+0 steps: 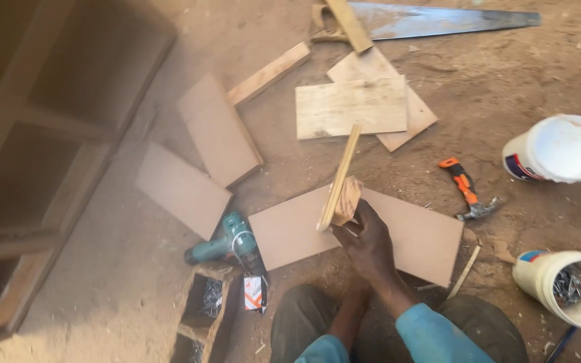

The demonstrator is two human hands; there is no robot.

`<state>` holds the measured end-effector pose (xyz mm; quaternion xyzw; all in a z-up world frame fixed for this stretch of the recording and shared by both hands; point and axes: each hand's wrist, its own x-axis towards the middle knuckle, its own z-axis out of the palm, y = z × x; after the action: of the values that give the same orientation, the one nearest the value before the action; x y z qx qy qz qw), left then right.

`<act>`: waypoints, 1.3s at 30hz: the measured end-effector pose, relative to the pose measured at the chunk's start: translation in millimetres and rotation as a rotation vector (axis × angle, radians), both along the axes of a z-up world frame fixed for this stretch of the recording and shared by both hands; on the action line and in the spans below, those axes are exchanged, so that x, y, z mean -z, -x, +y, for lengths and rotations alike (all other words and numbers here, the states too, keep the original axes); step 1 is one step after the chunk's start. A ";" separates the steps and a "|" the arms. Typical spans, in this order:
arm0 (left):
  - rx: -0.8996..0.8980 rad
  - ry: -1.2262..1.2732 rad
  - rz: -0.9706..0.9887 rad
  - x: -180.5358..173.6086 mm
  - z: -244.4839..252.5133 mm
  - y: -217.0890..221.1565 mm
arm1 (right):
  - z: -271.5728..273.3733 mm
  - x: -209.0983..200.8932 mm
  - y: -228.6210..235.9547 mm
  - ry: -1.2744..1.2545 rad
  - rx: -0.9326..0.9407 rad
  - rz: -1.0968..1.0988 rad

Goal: Assembling a wooden drawer by applying glue to the edges and hammering nails to join the boards.

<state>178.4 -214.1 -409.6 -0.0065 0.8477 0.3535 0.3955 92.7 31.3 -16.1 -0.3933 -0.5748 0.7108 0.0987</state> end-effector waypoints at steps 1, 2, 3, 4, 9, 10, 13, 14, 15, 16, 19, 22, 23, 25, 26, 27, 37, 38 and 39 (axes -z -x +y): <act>-0.008 0.017 -0.006 19.1 -3.9 -6.9 | -2.7 0.8 -0.6 -0.044 -0.028 -0.048; -0.016 0.034 -0.013 17.3 0.9 -7.5 | -4.6 2.7 -0.3 -0.043 -0.053 -0.053; -0.024 0.055 -0.030 11.4 1.2 -16.5 | -8.9 2.6 -4.9 -0.048 -0.055 -0.096; -0.032 0.077 -0.048 5.2 1.6 -25.2 | -12.9 2.2 -9.6 -0.054 -0.058 -0.138; -0.021 0.163 -0.104 -70.9 39.4 10.1 | -14.9 17.1 -8.8 -0.153 -0.152 -0.363; -0.006 0.172 -0.117 -102.7 52.4 20.4 | -13.4 22.4 -10.9 -0.191 -0.167 -0.397; 0.043 0.191 -0.131 -206.4 96.5 77.8 | -17.5 8.7 -8.9 -0.193 -0.139 -0.370; 0.060 0.199 -0.140 -236.5 105.3 90.3 | -16.5 4.6 -11.3 -0.199 -0.140 -0.378; 0.076 0.210 -0.143 -268.0 110.6 104.6 | -17.0 1.7 -9.9 -0.227 -0.136 -0.344; 0.092 0.222 -0.146 -302.0 114.0 116.3 | -17.5 -1.2 -8.5 -0.254 -0.132 -0.310; 0.127 0.185 -0.054 -380.5 113.1 146.9 | -18.9 11.4 -11.3 -0.281 -0.120 -0.255; 0.208 -0.012 0.121 -431.6 118.4 154.3 | -19.4 22.3 -16.1 -0.298 -0.126 -0.233; 0.210 -0.016 0.119 -441.7 122.7 154.6 | -19.0 16.6 -14.9 -0.301 -0.124 -0.237; 0.358 -0.020 0.239 -462.2 131.8 156.8 | -17.7 5.0 -10.9 -0.352 -0.166 -0.254; 0.360 -0.025 0.239 -457.7 134.1 155.1 | -16.8 9.0 -13.0 -0.356 -0.164 -0.255; 0.371 0.008 0.239 -453.7 135.8 154.4 | -16.6 13.4 -13.7 -0.352 -0.157 -0.268; 0.394 0.119 0.244 -448.8 140.5 151.5 | -11.3 -8.0 -5.4 -0.358 -0.207 -0.220; 0.396 0.119 0.247 -447.7 140.9 150.2 | -11.3 -6.8 -6.9 -0.358 -0.204 -0.218; 0.374 0.123 0.244 -446.6 140.5 148.9 | -11.9 -5.7 -8.5 -0.381 -0.213 -0.205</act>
<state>29.5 -73.6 37.0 0.1694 0.8956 0.2201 0.3474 101.2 19.4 -10.4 -0.3750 -0.7437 0.5522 0.0368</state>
